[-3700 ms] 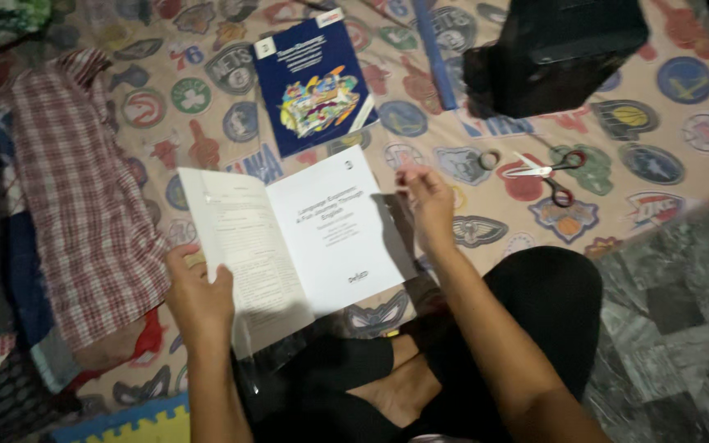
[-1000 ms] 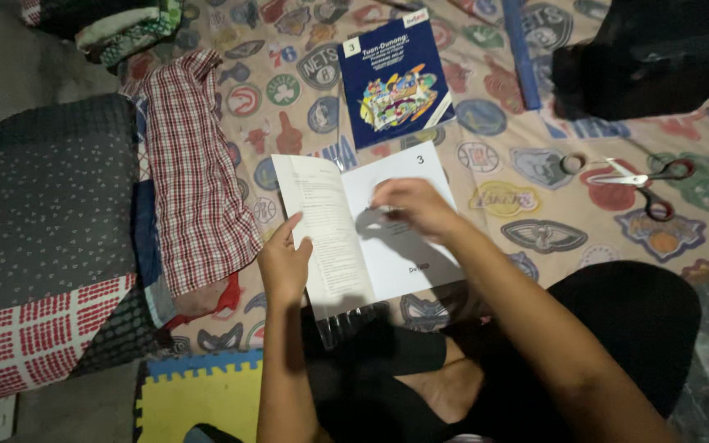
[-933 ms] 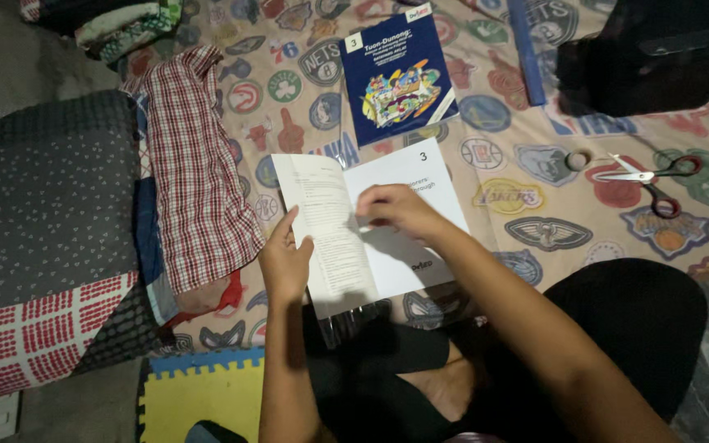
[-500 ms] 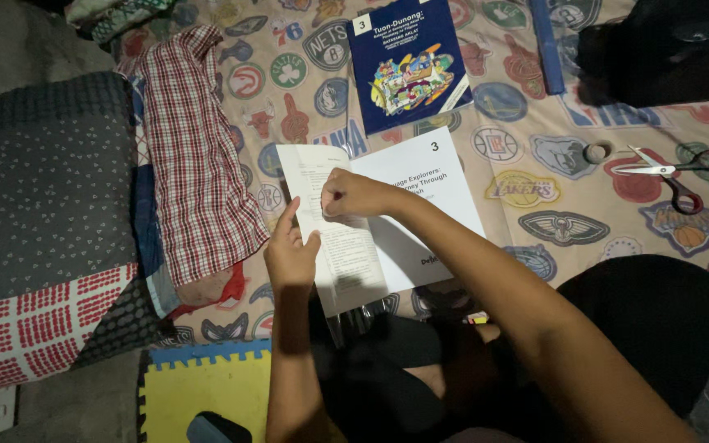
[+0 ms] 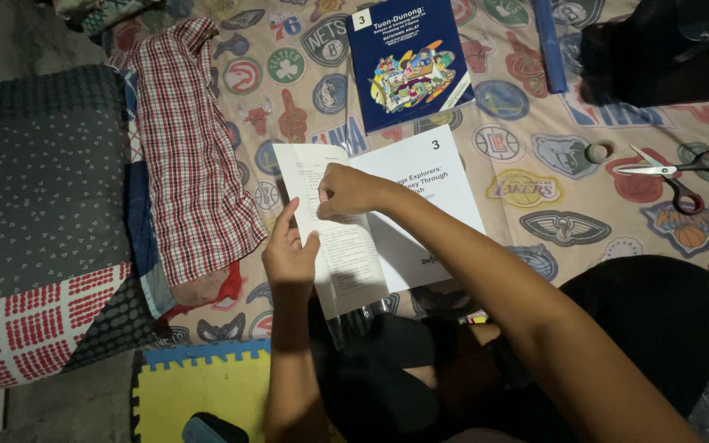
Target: The person sits on the floor and wraps a textbook with clear plastic film. They smooth the film over the cover, fold the edges, apply clear tape to secure the film, and use scissors to trim the excess plastic.
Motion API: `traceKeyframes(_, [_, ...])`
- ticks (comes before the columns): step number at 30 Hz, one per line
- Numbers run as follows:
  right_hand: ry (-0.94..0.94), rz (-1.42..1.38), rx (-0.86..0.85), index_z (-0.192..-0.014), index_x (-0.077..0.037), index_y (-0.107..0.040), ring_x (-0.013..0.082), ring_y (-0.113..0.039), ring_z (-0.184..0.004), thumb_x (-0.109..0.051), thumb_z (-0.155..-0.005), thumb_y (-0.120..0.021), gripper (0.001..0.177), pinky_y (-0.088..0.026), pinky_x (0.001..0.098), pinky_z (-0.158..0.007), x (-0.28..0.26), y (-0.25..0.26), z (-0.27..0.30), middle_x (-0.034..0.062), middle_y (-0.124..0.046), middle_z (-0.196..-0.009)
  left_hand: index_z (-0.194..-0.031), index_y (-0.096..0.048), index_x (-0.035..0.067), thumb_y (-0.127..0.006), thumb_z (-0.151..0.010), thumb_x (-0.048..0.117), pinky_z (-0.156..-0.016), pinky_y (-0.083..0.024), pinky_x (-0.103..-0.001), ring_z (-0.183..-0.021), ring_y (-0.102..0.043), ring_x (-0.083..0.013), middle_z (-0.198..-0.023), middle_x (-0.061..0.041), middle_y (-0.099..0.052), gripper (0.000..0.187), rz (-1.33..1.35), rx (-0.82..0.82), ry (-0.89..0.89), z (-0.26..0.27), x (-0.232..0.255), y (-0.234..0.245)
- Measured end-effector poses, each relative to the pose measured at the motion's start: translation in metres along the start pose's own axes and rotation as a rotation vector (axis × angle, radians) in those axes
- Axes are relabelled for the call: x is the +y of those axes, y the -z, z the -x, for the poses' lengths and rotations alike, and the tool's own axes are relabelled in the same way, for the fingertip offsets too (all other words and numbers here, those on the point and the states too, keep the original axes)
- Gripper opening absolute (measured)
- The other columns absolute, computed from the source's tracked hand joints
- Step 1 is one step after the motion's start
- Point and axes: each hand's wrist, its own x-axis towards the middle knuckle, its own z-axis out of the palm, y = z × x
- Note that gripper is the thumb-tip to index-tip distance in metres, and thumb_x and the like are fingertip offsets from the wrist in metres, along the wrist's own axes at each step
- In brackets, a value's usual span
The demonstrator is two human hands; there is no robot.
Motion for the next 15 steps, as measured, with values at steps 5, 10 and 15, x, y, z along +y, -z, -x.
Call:
traceKeyframes(5, [-0.112,0.142,0.041,-0.068,0.001,-0.072,0.0288,-0.065,-0.059,-0.046,-0.07,-0.085,0.049,-0.052,0.0395,-0.061,0.011,-0.01,-0.01,0.0171,-0.067,-0.063,-0.146,-0.055,0.007,-0.069,-0.086,-0.004,-0.067,-0.053,-0.022,-0.078,-0.067,-0.0083,-0.089,-0.012,-0.076,0.063,0.108,0.004,-0.058,0.002,-0.004,-0.003])
traceKeyframes(10, [-0.338,0.168,-0.032,-0.068,0.001,-0.076,0.0292,-0.068,-0.062,-0.059,-0.064,-0.086,0.061,-0.052,0.0404,-0.064,0.015,-0.002,-0.003,0.0161,-0.07,-0.065,-0.148,-0.05,0.004,-0.065,-0.086,-0.007,-0.077,-0.056,-0.023,-0.091,-0.07,-0.0116,-0.099,-0.016,-0.074,0.064,0.361,-0.013,-0.062,0.002,-0.016,-0.012])
traceKeyframes(15, [-0.42,-0.014,0.022,-0.068,0.0,-0.071,0.0242,-0.066,-0.057,-0.05,-0.062,-0.091,0.054,-0.052,0.0355,-0.057,0.019,0.003,0.019,0.0132,-0.068,-0.061,-0.146,-0.051,0.001,-0.063,-0.088,-0.008,-0.077,-0.055,-0.024,-0.093,-0.07,-0.0135,-0.102,-0.017,-0.074,0.06,0.387,-0.037,-0.043,0.005,-0.014,-0.015])
